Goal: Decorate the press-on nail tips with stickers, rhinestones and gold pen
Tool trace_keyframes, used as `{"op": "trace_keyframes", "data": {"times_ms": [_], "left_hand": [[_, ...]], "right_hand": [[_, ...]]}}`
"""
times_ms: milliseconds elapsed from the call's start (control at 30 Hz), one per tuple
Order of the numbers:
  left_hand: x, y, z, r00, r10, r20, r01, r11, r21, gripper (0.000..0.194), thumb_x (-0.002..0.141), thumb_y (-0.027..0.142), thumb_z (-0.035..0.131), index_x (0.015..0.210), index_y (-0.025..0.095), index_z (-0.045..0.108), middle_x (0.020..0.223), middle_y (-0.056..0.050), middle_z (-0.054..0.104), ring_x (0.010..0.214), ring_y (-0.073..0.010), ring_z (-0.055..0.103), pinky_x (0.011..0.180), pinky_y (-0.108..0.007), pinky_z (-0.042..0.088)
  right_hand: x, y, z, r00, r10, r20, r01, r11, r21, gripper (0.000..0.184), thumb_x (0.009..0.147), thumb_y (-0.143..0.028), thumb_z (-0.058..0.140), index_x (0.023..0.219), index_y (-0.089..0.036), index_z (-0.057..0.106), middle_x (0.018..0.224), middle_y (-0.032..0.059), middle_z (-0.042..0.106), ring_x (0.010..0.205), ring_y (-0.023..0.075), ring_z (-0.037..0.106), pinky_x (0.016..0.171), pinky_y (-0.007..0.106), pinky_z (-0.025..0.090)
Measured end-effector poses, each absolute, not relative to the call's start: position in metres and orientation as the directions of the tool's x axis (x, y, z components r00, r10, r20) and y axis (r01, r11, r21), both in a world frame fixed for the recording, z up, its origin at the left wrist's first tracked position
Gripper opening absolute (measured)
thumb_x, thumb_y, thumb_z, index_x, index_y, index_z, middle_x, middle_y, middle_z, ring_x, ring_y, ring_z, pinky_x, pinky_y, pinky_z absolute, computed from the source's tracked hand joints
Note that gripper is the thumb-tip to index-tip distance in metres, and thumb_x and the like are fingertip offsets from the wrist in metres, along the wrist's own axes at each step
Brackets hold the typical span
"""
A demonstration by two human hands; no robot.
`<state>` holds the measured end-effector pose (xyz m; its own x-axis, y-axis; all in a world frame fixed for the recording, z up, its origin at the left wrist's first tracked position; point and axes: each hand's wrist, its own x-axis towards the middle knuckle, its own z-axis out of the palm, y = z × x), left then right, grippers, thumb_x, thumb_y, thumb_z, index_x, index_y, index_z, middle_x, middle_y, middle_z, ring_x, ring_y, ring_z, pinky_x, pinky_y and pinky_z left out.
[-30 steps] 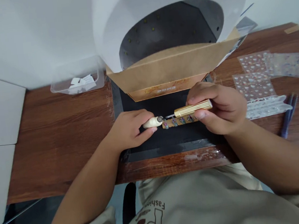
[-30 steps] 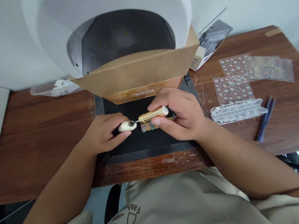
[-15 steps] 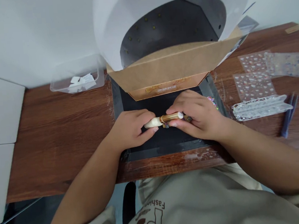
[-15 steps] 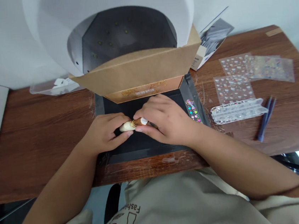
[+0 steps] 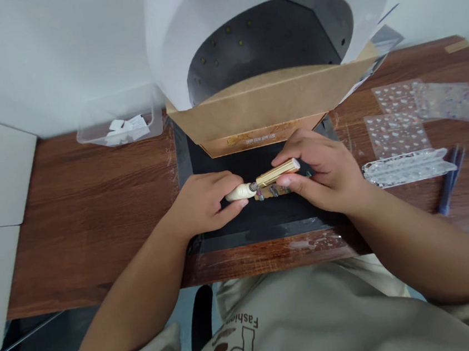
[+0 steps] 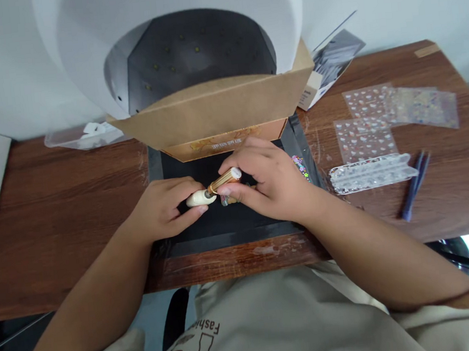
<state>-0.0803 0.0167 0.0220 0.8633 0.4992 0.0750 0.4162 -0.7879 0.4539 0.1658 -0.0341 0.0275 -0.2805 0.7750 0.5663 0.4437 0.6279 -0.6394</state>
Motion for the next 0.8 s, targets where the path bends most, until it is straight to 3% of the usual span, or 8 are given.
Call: {"op": "trace_keyframes", "data": {"times_ms": [200, 400, 800], "left_hand": [[-0.080, 0.018, 0.021, 0.875, 0.466, 0.133, 0.367, -0.816, 0.446, 0.023, 0.096, 0.039, 0.049, 0.091, 0.018, 0.058, 0.076, 0.000, 0.063, 0.064, -0.0127, 0.055, 0.060, -0.025, 0.038], [-0.082, 0.019, 0.020, 0.869, 0.483, 0.104, 0.396, -0.807, 0.438, 0.025, 0.096, 0.041, 0.048, 0.089, 0.018, 0.058, 0.075, 0.000, 0.062, 0.064, -0.0129, 0.055, 0.060, -0.025, 0.039], [-0.084, 0.022, 0.020, 0.871, 0.477, 0.118, 0.391, -0.818, 0.422, 0.023, 0.096, 0.039, 0.050, 0.091, 0.018, 0.058, 0.075, 0.000, 0.062, 0.063, -0.0131, 0.055, 0.059, -0.026, 0.038]], "right_hand": [[0.175, -0.037, 0.033, -0.174, 0.826, 0.536, 0.414, 0.555, -0.721, 0.013, 0.090, -0.035, 0.064, 0.090, -0.022, 0.068, 0.079, 0.0023, 0.068, 0.072, 0.0170, 0.063, 0.067, 0.033, 0.049], [0.199, -0.037, 0.042, -0.118, 0.892, 0.435, 0.415, 0.443, -0.795, 0.012, 0.089, -0.033, 0.066, 0.082, -0.023, 0.066, 0.071, 0.0008, 0.064, 0.061, 0.0136, 0.056, 0.058, 0.032, 0.040], [0.209, -0.025, 0.048, -0.314, 0.900, 0.304, 0.689, 0.436, -0.578, 0.020, 0.086, -0.032, 0.060, 0.071, -0.021, 0.056, 0.063, 0.0001, 0.058, 0.056, 0.0134, 0.050, 0.056, 0.029, 0.034]]}}
